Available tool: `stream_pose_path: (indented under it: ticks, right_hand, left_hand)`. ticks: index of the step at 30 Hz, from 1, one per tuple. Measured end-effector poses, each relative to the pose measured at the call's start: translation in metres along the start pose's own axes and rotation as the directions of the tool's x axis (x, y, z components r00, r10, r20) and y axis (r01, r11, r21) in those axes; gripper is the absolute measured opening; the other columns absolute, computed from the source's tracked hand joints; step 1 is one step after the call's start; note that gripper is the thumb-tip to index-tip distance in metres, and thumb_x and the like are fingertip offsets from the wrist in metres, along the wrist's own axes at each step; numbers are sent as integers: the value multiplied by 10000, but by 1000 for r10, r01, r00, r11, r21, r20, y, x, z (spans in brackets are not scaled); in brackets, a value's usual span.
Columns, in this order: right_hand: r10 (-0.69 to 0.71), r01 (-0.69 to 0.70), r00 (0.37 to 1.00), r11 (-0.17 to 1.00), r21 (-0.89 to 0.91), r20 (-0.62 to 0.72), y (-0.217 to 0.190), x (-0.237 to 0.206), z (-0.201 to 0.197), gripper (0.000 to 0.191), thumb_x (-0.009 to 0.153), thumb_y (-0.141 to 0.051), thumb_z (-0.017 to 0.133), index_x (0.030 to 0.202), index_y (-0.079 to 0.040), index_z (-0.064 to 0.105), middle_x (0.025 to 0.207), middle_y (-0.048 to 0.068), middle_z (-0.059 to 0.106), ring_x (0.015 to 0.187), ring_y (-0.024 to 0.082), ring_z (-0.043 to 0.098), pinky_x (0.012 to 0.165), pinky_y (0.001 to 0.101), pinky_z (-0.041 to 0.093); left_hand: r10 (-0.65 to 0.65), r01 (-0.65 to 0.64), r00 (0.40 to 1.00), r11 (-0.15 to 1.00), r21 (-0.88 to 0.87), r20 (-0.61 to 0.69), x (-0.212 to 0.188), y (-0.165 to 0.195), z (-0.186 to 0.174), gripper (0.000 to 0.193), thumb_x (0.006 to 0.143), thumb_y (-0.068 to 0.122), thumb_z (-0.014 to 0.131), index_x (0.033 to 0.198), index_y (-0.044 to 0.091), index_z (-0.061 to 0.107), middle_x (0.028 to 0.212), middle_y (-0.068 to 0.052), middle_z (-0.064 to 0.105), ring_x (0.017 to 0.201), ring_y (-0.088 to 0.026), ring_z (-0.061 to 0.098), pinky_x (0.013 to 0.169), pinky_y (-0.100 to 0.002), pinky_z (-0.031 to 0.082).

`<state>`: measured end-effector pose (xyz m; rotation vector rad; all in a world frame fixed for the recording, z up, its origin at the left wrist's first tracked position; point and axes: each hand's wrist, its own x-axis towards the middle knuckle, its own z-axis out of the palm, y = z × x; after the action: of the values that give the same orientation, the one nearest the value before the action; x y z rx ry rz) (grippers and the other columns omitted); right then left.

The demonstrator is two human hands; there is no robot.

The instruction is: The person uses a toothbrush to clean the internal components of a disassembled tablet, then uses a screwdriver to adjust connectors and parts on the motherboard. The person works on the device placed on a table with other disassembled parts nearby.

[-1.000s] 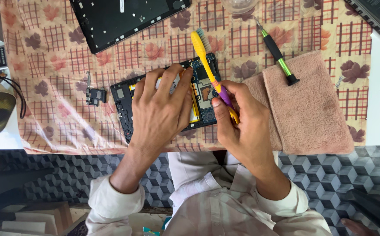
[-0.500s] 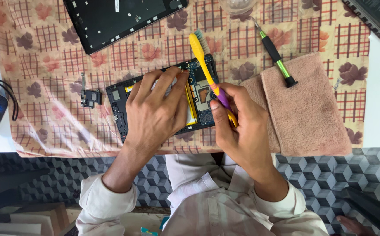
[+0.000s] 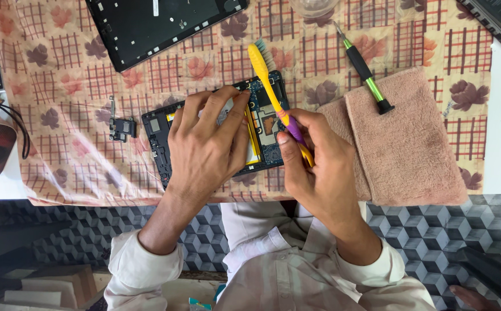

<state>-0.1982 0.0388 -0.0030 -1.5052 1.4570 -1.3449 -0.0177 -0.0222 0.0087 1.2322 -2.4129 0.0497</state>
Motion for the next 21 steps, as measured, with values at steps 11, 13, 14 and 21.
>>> stream_pose_path:
  ticks: [11, 13, 14, 21]
  right_hand:
    - [30, -30, 999, 1000, -6, 11, -4, 0, 1, 216, 1066, -93, 647, 1239, 25, 596, 875, 51, 640, 707, 64, 564, 610, 234, 471]
    - [39, -38, 999, 999, -8, 12, -5, 0, 2, 213, 1067, -93, 643, 1236, 27, 596, 868, 44, 635, 702, 57, 550, 603, 230, 462]
    - [47, -47, 999, 999, -15, 8, -5, 1, 2, 211, 1064, -93, 646, 1230, 28, 599, 855, 43, 630, 689, 55, 536, 593, 230, 452]
    - [28, -29, 1000, 999, -35, -8, -6, 0, 3, 224, 1066, -105, 645, 1240, 30, 600, 834, 41, 614, 673, 61, 509, 587, 230, 432]
  left_hand:
    - [238, -246, 967, 965, 94, 86, 15, -15, -9, 312, 910, 119, 670, 1172, -39, 730, 1198, -51, 648, 999, -197, 594, 800, -330, 535]
    - [304, -312, 949, 944, 105, 84, 21, -21, -9, 242, 917, 108, 665, 1094, -39, 740, 1153, -43, 659, 949, -183, 586, 782, -322, 534]
    - [314, -324, 944, 939, 114, 100, 24, -23, -9, 205, 920, 107, 665, 1051, -32, 739, 1113, -39, 659, 929, -180, 586, 765, -324, 529]
    - [312, -315, 948, 949, 27, 67, 24, -28, -6, 151, 880, 60, 688, 981, -34, 746, 1004, -55, 655, 880, -195, 633, 747, -330, 546]
